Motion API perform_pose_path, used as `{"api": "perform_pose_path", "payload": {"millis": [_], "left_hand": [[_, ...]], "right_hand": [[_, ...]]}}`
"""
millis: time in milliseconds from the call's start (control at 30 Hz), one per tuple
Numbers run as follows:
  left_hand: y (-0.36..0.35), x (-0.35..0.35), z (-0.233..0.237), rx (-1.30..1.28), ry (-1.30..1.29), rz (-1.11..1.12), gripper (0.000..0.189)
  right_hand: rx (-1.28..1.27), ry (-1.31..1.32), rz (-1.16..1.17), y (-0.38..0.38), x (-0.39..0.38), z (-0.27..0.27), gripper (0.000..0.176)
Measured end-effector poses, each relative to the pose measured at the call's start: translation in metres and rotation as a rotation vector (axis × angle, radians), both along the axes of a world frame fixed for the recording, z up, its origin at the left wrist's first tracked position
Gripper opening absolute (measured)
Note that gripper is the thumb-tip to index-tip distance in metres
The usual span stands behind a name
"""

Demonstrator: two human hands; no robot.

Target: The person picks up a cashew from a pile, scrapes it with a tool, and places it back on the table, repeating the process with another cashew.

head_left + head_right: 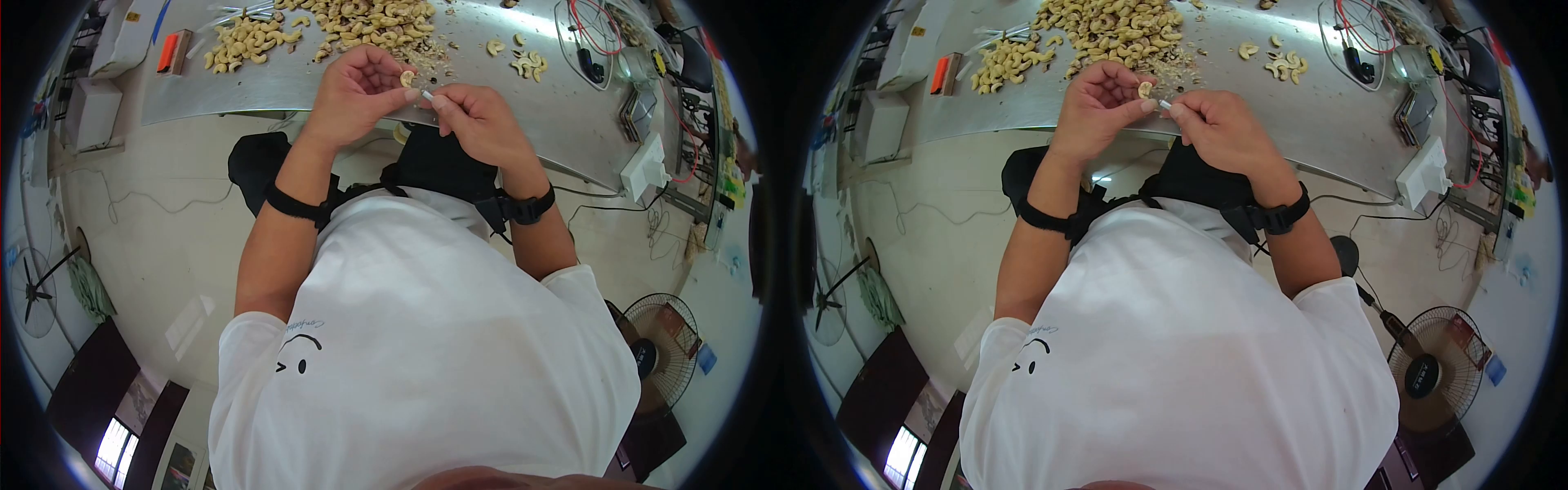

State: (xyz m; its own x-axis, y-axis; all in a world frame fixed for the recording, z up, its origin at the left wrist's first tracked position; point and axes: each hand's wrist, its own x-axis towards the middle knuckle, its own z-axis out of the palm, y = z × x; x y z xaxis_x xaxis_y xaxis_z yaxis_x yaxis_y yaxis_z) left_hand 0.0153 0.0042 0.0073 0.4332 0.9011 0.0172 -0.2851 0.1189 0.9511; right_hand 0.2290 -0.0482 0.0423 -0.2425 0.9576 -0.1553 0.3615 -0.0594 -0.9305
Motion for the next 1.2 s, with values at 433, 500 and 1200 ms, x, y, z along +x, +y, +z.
{"api": "perform_pose_path", "payload": {"millis": [433,500,1200], "left_hand": [[0.0,-0.001,0.002,-0.023,0.087,-0.01,0.032],[0.002,-0.001,0.004,-0.038,0.07,-0.007,0.033],[0.0,-0.001,0.002,-0.02,0.034,-0.015,0.032]], "right_hand": [[0.169,-0.189,-0.115,-0.007,-0.008,0.009,0.017],[0.194,-0.183,-0.126,-0.005,-0.009,0.011,0.016],[0.13,-0.09,-0.115,-0.006,-0.003,0.003,0.017]]}}
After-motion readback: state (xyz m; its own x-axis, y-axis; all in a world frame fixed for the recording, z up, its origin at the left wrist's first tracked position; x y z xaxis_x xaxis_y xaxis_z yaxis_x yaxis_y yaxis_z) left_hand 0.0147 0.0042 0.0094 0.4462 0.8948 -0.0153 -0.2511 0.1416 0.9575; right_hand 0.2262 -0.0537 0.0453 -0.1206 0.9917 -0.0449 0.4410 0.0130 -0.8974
